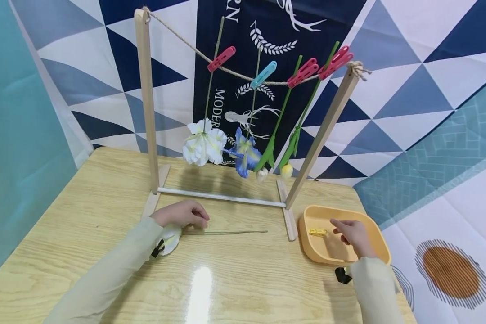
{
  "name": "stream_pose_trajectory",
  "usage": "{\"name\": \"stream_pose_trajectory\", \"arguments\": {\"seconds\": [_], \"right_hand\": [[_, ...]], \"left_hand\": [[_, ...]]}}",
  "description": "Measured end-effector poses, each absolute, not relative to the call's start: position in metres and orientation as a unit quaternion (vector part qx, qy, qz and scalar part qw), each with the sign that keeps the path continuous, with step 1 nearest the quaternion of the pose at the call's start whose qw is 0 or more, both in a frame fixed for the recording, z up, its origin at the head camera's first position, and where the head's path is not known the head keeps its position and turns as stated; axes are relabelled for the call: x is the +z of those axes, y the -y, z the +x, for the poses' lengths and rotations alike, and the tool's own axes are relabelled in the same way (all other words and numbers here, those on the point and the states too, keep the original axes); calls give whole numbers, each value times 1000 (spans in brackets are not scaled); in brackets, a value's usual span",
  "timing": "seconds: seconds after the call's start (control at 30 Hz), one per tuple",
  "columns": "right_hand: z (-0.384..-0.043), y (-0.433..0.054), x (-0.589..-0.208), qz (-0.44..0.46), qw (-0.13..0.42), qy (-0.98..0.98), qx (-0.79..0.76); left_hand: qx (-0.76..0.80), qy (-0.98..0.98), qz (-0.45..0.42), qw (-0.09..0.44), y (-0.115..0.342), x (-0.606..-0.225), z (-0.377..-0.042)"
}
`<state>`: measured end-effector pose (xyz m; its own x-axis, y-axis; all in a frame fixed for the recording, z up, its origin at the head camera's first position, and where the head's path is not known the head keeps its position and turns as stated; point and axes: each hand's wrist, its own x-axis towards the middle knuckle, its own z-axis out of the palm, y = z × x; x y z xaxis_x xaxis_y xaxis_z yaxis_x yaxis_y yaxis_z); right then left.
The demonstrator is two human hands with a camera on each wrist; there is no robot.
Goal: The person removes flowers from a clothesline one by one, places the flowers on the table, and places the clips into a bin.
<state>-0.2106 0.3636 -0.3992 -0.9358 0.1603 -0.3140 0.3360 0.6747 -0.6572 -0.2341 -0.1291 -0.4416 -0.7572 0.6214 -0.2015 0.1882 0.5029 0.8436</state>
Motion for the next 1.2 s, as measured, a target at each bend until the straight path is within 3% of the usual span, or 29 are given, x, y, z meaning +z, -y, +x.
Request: {"name": "stream_pose_trajectory", "arguments": {"seconds": [0.3,0.5,0.83,1.2], "right_hand": [[-214,-337,-340,103,93,-937,-321],[-212,-308,-307,61,111,-946,-298],[-206,-249,-262,-28,111,-956,-271],[-216,-182,-212,-131,79,-941,-300]], "left_hand": [[449,-842,266,133,148,-378,-238],[449,-857,237,86,167,-335,-248],[481,-860,168,-4,185,-304,-275],[503,-846,177,7,177,-283,-283]]}}
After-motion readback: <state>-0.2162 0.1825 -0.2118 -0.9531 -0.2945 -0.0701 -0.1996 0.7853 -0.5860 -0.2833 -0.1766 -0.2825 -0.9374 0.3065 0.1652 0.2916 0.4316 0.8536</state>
